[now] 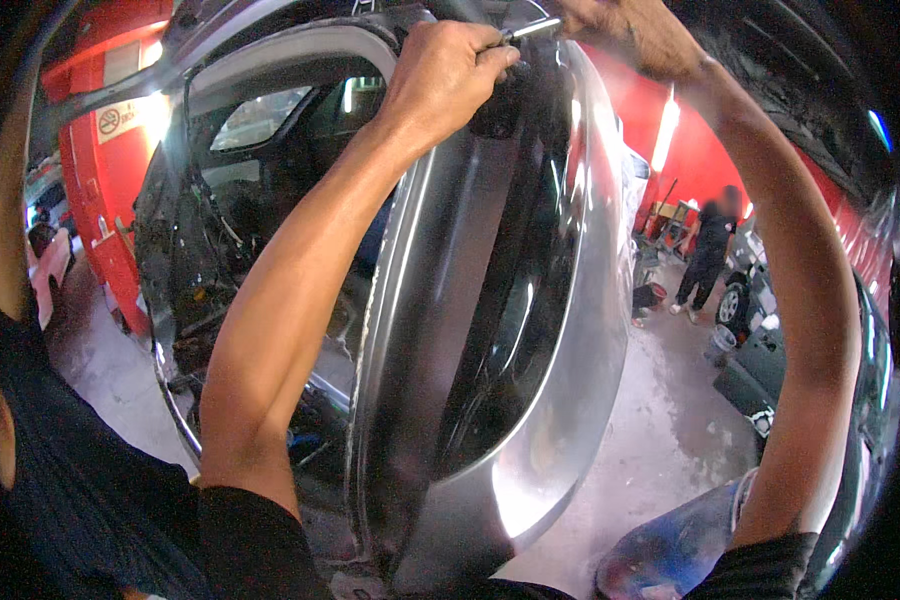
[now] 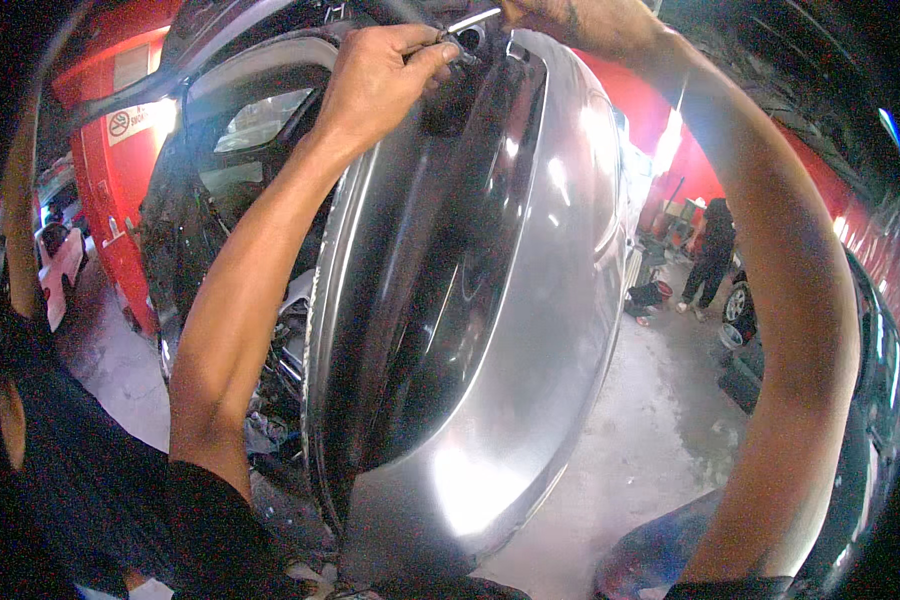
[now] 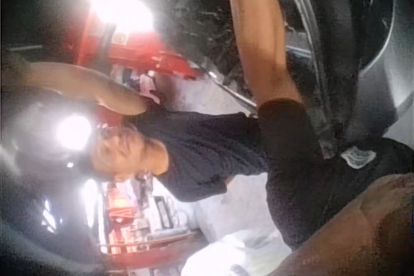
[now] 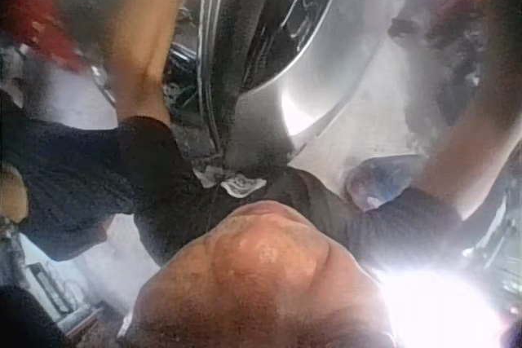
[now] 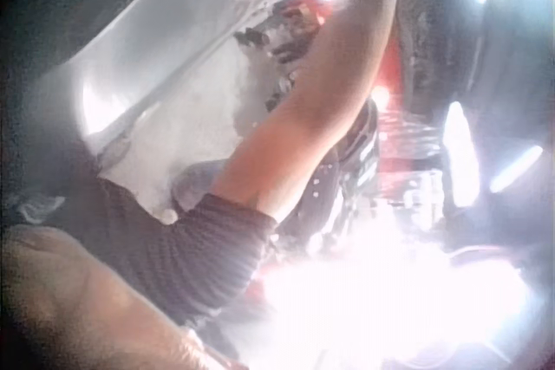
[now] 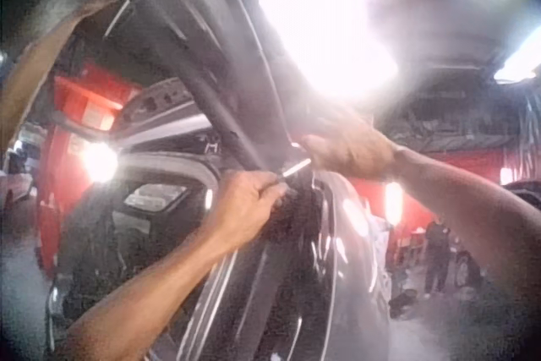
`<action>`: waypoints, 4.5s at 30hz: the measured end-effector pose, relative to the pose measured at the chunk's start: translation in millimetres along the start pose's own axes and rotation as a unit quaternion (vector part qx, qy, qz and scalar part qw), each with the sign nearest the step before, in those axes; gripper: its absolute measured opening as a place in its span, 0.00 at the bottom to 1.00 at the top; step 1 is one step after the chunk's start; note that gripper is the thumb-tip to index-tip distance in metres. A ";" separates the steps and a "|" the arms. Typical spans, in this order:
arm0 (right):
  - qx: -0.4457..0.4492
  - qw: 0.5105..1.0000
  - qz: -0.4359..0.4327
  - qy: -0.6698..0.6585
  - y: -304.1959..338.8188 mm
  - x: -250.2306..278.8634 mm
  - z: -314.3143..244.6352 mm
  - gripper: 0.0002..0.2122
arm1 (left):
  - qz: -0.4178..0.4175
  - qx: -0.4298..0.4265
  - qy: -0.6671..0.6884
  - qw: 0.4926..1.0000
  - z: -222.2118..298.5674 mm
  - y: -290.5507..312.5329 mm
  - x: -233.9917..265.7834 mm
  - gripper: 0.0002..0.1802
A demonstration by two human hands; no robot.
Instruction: The person uses a flathead screwdriver to press a black rubber weather stripping into the channel along the upper edge of a car door frame. The person works along the top and side of the door opening, repeatedly inserting the tool and pushing the strip into place.
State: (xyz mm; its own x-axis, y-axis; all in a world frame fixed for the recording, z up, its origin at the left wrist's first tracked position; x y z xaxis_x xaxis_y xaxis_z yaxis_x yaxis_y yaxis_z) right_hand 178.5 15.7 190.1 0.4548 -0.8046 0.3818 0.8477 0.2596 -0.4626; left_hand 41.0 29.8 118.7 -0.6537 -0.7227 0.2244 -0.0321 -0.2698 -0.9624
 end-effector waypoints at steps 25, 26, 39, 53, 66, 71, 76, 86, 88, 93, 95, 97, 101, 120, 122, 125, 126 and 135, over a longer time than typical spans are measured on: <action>-0.120 0.986 -0.084 0.080 22.3 7.8 -105.2 0.12 | 0.048 -0.064 0.029 0.996 2.6 9.2 22.9 0.09; -0.125 0.986 -0.085 0.074 21.1 7.0 -106.4 0.12 | 0.046 -0.067 0.032 0.996 2.7 8.7 23.6 0.09; -0.186 0.979 -0.088 -0.002 9.9 1.7 -122.8 0.11 | -0.018 -0.049 0.007 0.999 -8.1 2.5 15.4 0.10; -0.219 0.971 -0.098 -0.009 -12.0 -9.4 -138.0 0.08 | -0.089 -0.103 0.020 0.991 -10.2 -12.2 8.7 0.12; -0.198 0.969 -0.109 0.102 9.2 6.0 -108.1 0.12 | 0.036 -0.071 0.031 0.996 -10.1 1.5 16.9 0.10; -0.116 0.984 -0.084 0.110 10.6 9.5 -96.9 0.14 | 0.000 -0.080 0.008 0.997 -11.2 3.0 13.7 0.12; -0.167 0.968 -0.125 0.140 16.9 -3.5 -103.2 0.11 | -0.004 -0.090 -0.001 0.996 -10.0 -0.1 10.2 0.13; -0.166 0.968 -0.150 0.118 24.4 -5.1 -83.8 0.14 | -0.048 -0.016 0.028 0.998 -16.2 -2.6 -1.1 0.13; -0.116 0.974 -0.116 0.154 19.2 -1.4 -84.4 0.13 | -0.021 -0.030 0.024 0.999 -12.5 -5.4 3.6 0.14; -0.015 0.973 -0.120 0.194 29.1 -4.3 -48.1 0.02 | -0.006 -0.008 0.032 0.999 -6.5 -0.2 2.4 0.15; 0.097 0.980 -0.026 0.172 28.5 -4.0 -28.1 0.07 | -0.031 0.010 0.058 0.998 -3.5 -2.5 -4.5 0.14; 0.195 0.967 0.029 0.160 17.4 -9.8 -17.2 0.11 | -0.035 0.016 0.059 0.997 -7.0 -2.1 -4.3 0.14; 0.175 0.965 0.077 0.177 -4.1 -13.2 -11.8 0.13 | -0.025 0.011 0.059 0.998 -11.5 -4.9 0.3 0.13; -0.011 0.981 -0.023 0.192 19.1 16.7 -66.1 0.16 | 0.030 -0.015 0.026 0.999 -3.0 6.6 16.6 0.11; -0.052 0.979 -0.045 0.191 25.1 11.4 -70.3 0.09 | 0.030 -0.022 0.016 0.999 -2.4 5.6 17.0 0.11; -0.075 0.981 -0.054 0.172 26.6 7.2 -79.0 0.09 | 0.030 -0.035 0.019 0.999 -2.3 5.2 15.8 0.11; -0.085 0.978 -0.067 0.176 26.9 5.5 -81.4 0.09 | 0.028 -0.038 0.018 0.999 -2.7 5.8 14.3 0.11; -0.081 0.978 -0.077 0.175 18.3 2.0 -85.9 0.09 | -0.023 -0.033 0.013 0.999 -7.8 -1.6 10.2 0.12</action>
State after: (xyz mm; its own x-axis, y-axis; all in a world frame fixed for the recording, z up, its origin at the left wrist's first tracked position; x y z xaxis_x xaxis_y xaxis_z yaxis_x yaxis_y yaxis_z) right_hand 171.5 -27.0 113.7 0.1792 -0.9686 0.1725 0.8310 0.0552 -0.5535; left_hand 28.5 27.8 121.3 -0.6694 -0.6937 0.2658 -0.1125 -0.2591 -0.9593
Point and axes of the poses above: each hand's wrist, its own y-axis away from the middle knuckle, its own x-axis out of the back of the hand, z = x × y, the point moved 10 cm from there along -y, towards the middle knuckle, and after that the axes turned 9 degrees about x, right-handed, at the moved point
